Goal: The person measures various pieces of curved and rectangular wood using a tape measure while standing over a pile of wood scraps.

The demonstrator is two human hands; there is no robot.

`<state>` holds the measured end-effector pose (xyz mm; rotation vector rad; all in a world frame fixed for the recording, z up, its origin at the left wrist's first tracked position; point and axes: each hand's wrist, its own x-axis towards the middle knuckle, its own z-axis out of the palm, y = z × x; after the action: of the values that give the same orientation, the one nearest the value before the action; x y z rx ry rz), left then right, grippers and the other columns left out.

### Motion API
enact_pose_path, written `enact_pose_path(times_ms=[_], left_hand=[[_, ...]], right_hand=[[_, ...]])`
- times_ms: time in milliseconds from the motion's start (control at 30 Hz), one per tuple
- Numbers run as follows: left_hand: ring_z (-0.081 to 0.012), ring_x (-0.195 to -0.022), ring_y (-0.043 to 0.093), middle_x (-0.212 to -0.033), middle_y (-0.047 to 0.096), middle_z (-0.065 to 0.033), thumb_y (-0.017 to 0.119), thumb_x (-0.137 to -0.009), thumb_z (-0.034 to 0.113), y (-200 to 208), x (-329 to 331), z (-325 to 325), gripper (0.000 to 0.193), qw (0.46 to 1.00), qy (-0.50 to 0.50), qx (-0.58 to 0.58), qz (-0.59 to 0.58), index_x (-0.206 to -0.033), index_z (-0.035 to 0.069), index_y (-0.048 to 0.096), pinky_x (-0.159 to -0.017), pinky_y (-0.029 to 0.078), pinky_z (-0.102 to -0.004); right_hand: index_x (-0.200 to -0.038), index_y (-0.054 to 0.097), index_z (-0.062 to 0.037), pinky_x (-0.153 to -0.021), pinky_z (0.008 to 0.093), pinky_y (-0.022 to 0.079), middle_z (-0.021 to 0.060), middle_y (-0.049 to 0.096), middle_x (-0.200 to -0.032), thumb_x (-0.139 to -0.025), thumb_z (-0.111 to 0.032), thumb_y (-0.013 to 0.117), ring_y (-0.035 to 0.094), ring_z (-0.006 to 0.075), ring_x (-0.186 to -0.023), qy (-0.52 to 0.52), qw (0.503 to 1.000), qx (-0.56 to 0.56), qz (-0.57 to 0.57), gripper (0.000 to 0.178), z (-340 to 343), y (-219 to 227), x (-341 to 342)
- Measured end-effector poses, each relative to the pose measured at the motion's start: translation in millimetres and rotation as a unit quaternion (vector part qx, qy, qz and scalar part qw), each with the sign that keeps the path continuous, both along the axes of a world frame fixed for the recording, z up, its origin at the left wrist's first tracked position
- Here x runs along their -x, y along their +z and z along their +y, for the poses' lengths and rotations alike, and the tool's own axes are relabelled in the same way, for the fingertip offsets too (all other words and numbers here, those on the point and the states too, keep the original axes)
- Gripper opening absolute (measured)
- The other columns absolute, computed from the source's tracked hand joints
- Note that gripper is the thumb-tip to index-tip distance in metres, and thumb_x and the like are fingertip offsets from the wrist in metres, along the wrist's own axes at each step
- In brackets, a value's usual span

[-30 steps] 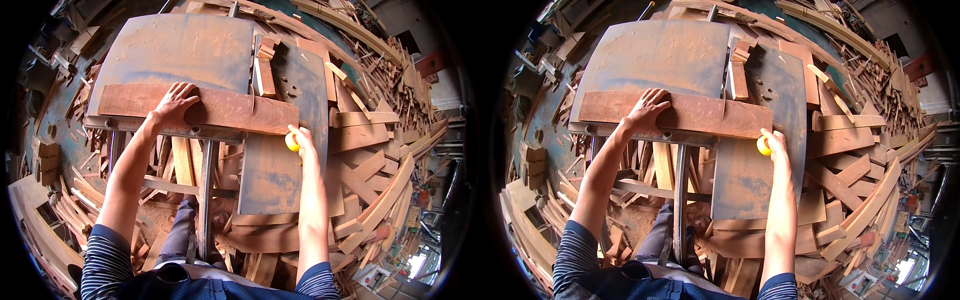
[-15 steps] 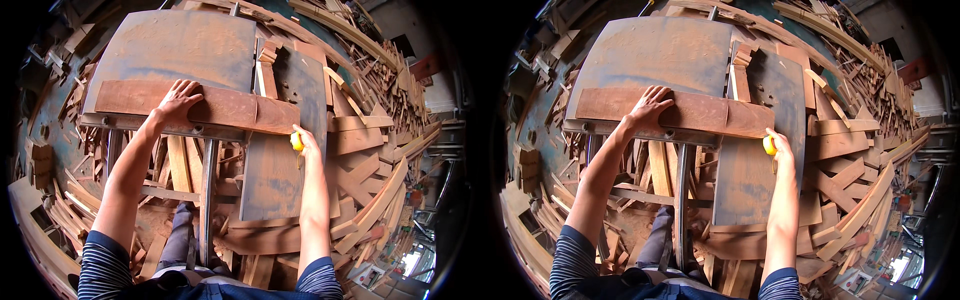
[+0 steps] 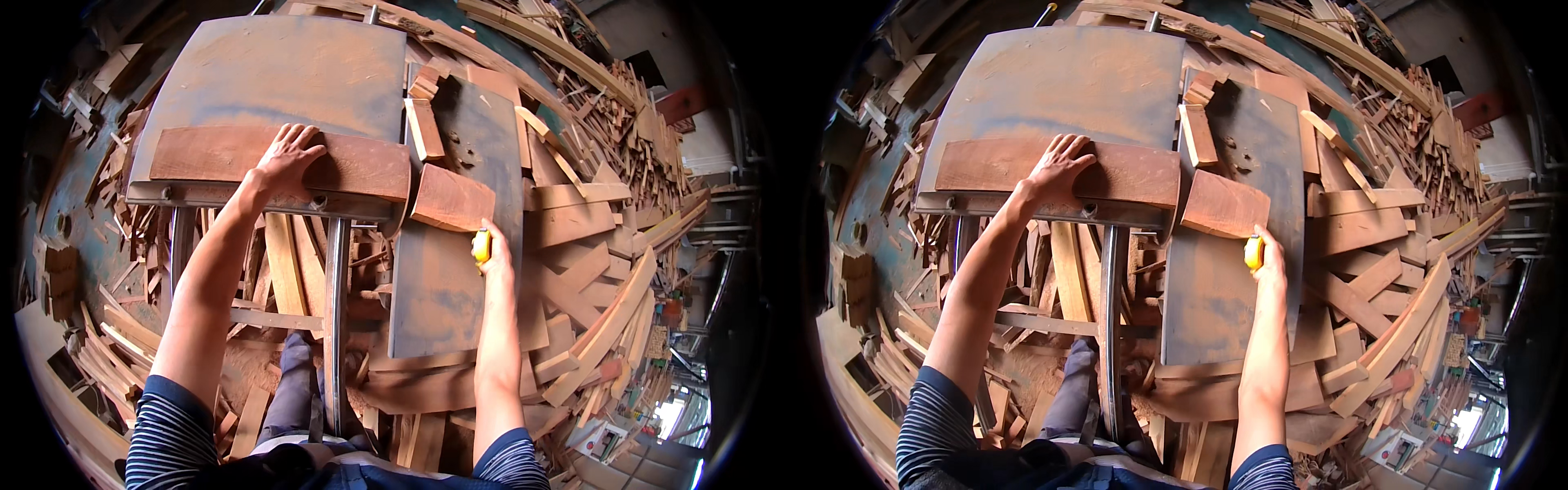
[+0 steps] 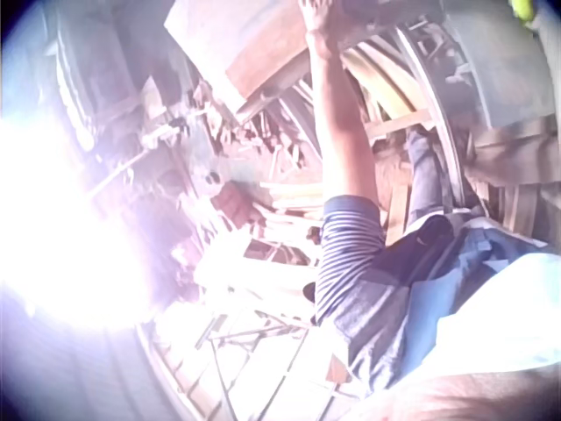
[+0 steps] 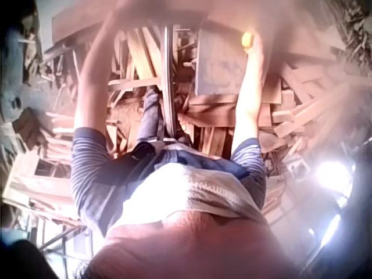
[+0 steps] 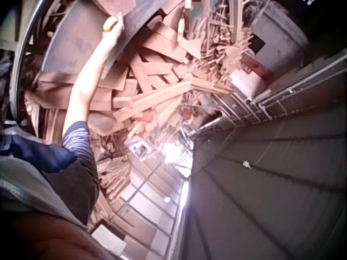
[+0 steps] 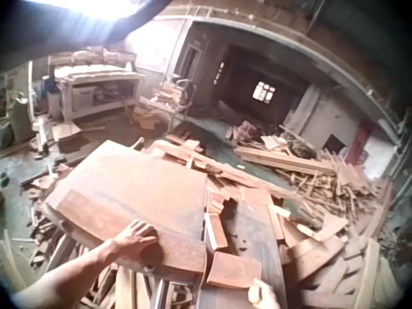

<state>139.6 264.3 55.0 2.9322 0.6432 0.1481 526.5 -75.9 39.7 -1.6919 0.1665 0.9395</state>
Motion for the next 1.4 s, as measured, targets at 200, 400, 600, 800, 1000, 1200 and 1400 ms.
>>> enact_pose_path(times_ms=[200, 400, 600, 800, 1000, 1200, 1400], left_hand=[[-0.0372, -0.139, 0.036, -0.144, 0.044, -0.0193, 0.092, -0.048, 0.04, 18, 7, -40, 0.093, 1.0, -0.007, 0.02, 0.008, -0.131, 0.012, 0.061, -0.12, 0.025, -0.0494], [-0.0422, -0.136, 0.037, -0.143, 0.044, -0.0214, 0.091, -0.047, 0.036, 24, 41, -107, 0.088, 1.0, 0.0, 0.023, 0.001, -0.124, 0.008, 0.061, -0.119, 0.028, -0.0514], [-0.0433, -0.138, 0.036, -0.144, 0.042, -0.0222, 0.093, -0.048, 0.043, 42, 75, -186, 0.092, 0.998, -0.005, 0.044, 0.039, -0.127, 0.009, 0.061, -0.117, 0.029, -0.0549], [-0.0428, -0.139, 0.036, -0.144, 0.044, -0.021, 0.093, -0.049, 0.05, 46, 115, -245, 0.092, 0.998, 0.0, 0.055, 0.015, -0.128, 0.014, 0.062, -0.118, 0.027, -0.055], [-0.0393, -0.14, 0.035, -0.14, 0.045, -0.0211, 0.09, -0.052, 0.05, 39, 152, -275, 0.09, 0.998, 0.006, 0.035, 0.056, -0.129, 0.012, 0.062, -0.119, 0.026, -0.0519], [-0.0377, -0.142, 0.032, -0.146, 0.043, -0.0173, 0.089, -0.051, 0.049, 27, 156, -280, 0.091, 0.998, 0.009, 0.047, 0.029, -0.131, 0.016, 0.062, -0.119, 0.023, -0.0522], [-0.038, -0.138, 0.034, -0.145, 0.043, -0.0167, 0.088, -0.052, 0.047, 24, 146, -270, 0.088, 0.999, -0.005, 0.039, 0.034, -0.13, 0.017, 0.062, -0.117, 0.024, -0.0528]], right_hand=[[-0.086, 0.065, -0.0109, -0.039, 0.0311, 0.047, 0.0042, 0.064, -0.061, -0.085, -0.048, 0.076, 0.06, 0.018, -0.046, -0.074, 0.986, -0.037, 0.147, 0.039, -133, 15, 40], [-0.101, 0.069, 0.0015, -0.042, 0.0285, 0.051, 0.007, 0.069, -0.068, -0.092, -0.054, 0.066, 0.06, 0.0181, -0.045, -0.16, 0.937, -0.2, 0.237, 0.057, -264, 8, 122], [-0.121, 0.058, 0.0001, -0.048, 0.0338, 0.051, 0.0166, 0.068, -0.095, -0.095, -0.052, 0.063, 0.055, 0.0212, -0.048, -0.291, 0.869, -0.304, 0.26, 0.059, -375, -16, 181], [-0.108, 0.062, -0.0104, -0.048, 0.0326, 0.051, 0.0103, 0.067, -0.101, -0.097, -0.043, 0.063, 0.055, 0.0163, -0.055, -0.218, 0.826, -0.433, 0.288, 0.035, -475, -48, 193], [-0.126, 0.06, -0.0074, -0.042, 0.0282, 0.052, 0.0042, 0.067, -0.078, -0.097, -0.056, 0.059, 0.056, 0.0158, -0.045, -0.256, 0.897, -0.259, 0.252, 0.057, -472, -4, 228], [-0.105, 0.07, -0.0014, -0.037, 0.0308, 0.046, 0.0092, 0.07, -0.076, -0.096, -0.055, 0.061, 0.057, 0.0191, -0.043, -0.094, 0.958, -0.194, 0.191, 0.055, -401, 44, 249], [-0.133, 0.051, -0.0009, -0.046, 0.0221, 0.042, 0.0114, 0.069, -0.095, -0.107, -0.039, 0.047, 0.043, 0.0086, -0.048, 0.113, 0.918, -0.36, 0.121, 0.047, -125, 173, 320]])
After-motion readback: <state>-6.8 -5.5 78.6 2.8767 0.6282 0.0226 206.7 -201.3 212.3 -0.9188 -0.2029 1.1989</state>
